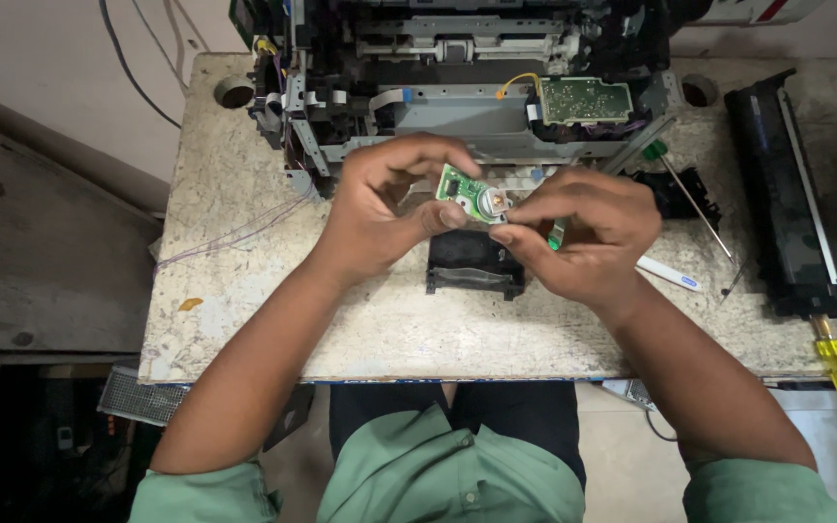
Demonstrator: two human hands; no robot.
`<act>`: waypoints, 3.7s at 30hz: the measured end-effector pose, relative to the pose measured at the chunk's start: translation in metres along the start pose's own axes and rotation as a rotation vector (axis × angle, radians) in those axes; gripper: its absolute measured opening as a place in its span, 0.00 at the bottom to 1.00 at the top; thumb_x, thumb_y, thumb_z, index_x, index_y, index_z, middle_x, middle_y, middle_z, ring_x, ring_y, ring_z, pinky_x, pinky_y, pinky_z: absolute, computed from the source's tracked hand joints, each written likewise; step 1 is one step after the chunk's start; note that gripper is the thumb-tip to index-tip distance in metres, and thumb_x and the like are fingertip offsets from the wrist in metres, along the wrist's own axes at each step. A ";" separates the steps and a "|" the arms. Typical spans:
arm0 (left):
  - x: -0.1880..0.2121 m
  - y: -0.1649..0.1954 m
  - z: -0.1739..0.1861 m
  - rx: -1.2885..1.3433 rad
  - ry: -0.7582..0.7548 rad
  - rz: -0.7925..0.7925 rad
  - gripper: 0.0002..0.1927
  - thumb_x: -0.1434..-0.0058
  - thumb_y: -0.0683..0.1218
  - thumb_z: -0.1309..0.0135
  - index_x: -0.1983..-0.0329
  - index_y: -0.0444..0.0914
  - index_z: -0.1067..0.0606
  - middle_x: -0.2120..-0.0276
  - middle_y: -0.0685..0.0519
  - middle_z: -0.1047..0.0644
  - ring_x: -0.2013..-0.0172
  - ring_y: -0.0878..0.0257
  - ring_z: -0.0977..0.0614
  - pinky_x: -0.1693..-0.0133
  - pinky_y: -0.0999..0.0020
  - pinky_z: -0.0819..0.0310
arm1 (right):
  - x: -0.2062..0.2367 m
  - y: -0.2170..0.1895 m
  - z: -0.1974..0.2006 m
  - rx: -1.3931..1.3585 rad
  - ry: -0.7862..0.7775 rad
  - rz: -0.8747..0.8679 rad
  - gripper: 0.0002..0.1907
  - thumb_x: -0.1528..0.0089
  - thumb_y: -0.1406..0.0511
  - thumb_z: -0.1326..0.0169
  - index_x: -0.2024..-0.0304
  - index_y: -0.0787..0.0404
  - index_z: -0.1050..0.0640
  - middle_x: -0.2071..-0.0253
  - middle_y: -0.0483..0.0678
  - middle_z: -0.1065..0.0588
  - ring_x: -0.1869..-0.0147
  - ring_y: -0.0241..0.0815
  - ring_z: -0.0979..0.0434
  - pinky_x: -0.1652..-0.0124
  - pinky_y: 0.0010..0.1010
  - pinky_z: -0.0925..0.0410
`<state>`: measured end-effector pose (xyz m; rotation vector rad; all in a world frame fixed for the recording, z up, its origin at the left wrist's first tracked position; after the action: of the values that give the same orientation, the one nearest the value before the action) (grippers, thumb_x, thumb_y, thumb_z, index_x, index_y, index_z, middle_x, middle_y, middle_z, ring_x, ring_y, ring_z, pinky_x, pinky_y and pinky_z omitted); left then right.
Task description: The person uses a green-handled screwdriver to remove screws from a small black plastic housing containing a circuit board and a cylindrical component. They separate the housing, remove the internal components, and then reassemble the unit by placing the components back into the housing and securing it with screws.
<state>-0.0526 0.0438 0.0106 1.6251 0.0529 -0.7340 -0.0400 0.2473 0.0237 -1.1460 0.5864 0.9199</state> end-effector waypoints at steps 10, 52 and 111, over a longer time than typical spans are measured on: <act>-0.001 -0.001 0.002 -0.044 0.002 -0.014 0.21 0.33 0.58 0.37 0.50 0.37 0.22 0.57 0.53 0.18 0.57 0.67 0.15 0.52 0.69 0.18 | 0.007 0.006 0.001 -0.045 0.014 -0.021 0.12 0.38 0.61 0.31 0.64 0.61 0.19 0.69 0.48 0.21 0.71 0.32 0.20 0.73 0.18 0.31; -0.002 -0.005 0.000 -0.043 -0.022 0.090 0.16 0.31 0.54 0.38 0.53 0.36 0.19 0.60 0.51 0.16 0.59 0.67 0.16 0.54 0.71 0.18 | -0.006 0.014 -0.008 -0.211 -0.252 -0.136 0.12 0.37 0.66 0.35 0.51 0.58 0.18 0.57 0.47 0.21 0.56 0.34 0.21 0.62 0.22 0.27; -0.007 0.020 -0.007 -0.388 0.104 -0.047 0.15 0.31 0.45 0.40 0.44 0.36 0.22 0.56 0.50 0.16 0.56 0.65 0.14 0.53 0.71 0.18 | -0.012 0.006 -0.003 0.121 0.006 0.061 0.16 0.40 0.61 0.31 0.53 0.61 0.17 0.58 0.51 0.21 0.58 0.38 0.18 0.64 0.22 0.25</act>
<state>-0.0464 0.0487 0.0311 1.2923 0.2922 -0.6295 -0.0513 0.2411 0.0294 -1.0274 0.6763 0.9212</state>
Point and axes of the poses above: each hand's wrist, its own x-axis away from the middle knuckle, its own z-axis out of the back of the hand, y = z × x, the point moved 5 cm from there along -x, towards the middle knuckle
